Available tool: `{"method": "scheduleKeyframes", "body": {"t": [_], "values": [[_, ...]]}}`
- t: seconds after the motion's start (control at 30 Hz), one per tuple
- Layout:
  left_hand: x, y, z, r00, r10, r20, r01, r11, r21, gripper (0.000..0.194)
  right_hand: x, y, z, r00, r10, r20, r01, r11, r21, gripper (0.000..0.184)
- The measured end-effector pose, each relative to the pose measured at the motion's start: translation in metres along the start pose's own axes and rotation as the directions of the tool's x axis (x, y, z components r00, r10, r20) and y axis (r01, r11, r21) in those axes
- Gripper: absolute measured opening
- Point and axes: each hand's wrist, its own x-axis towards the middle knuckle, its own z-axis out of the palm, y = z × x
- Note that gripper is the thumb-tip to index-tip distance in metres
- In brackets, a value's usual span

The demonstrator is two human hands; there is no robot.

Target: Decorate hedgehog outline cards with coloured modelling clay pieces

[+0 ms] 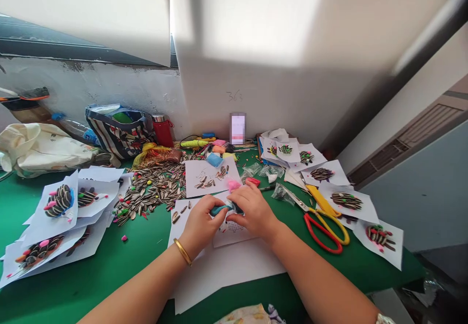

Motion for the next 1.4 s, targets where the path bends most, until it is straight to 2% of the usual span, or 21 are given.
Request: {"method": "scheduleKeyframes", "body": {"t": [0.17, 0.3, 0.43, 0.7, 0.83, 1.07, 1.2, 1.4], "values": [[0.0, 0.0, 0.0, 0.999, -0.028, 0.017, 0.027, 0.998, 0.055, 0.013, -0.001, -0.002, 0.005, 1.0, -0.02, -0.002, 0.02, 0.998, -0.059, 0.035], [0.002, -0.002, 0.001, 0.993, -0.116, 0.016, 0.117, 0.993, -0.027, 0.016, -0.001, -0.002, 0.006, 0.999, -0.043, -0.011, 0.042, 0.997, -0.061, 0.043], [0.004, -0.005, 0.001, 0.985, -0.173, 0.018, 0.174, 0.98, -0.093, 0.017, -0.001, -0.002, 0.004, 0.997, -0.067, 0.031, 0.066, 0.998, 0.005, 0.05], [0.003, 0.0, 0.002, 0.976, -0.166, 0.139, 0.193, 0.958, -0.212, 0.022, 0.001, -0.006, 0.001, 1.0, -0.009, -0.012, 0.01, 0.999, 0.053, 0.017], [0.004, -0.001, 0.002, 0.967, -0.191, 0.17, 0.23, 0.941, -0.247, 0.022, 0.001, -0.007, 0.002, 0.999, -0.013, -0.05, 0.015, 0.999, 0.046, 0.01], [0.006, 0.001, -0.001, 0.94, -0.264, 0.215, 0.329, 0.871, -0.365, 0.026, 0.001, -0.002, 0.004, 0.997, -0.015, -0.08, 0.022, 0.996, 0.082, 0.007], [0.005, 0.002, -0.002, 0.93, -0.31, 0.196, 0.365, 0.837, -0.408, 0.026, 0.0, 0.005, 0.004, 0.992, 0.031, -0.12, -0.011, 0.988, 0.156, 0.006], [0.005, -0.005, 0.0, 0.904, -0.4, 0.152, 0.403, 0.677, -0.616, 0.031, -0.002, 0.009, 0.0, 0.982, 0.132, -0.133, -0.098, 0.966, 0.237, 0.011]]}}
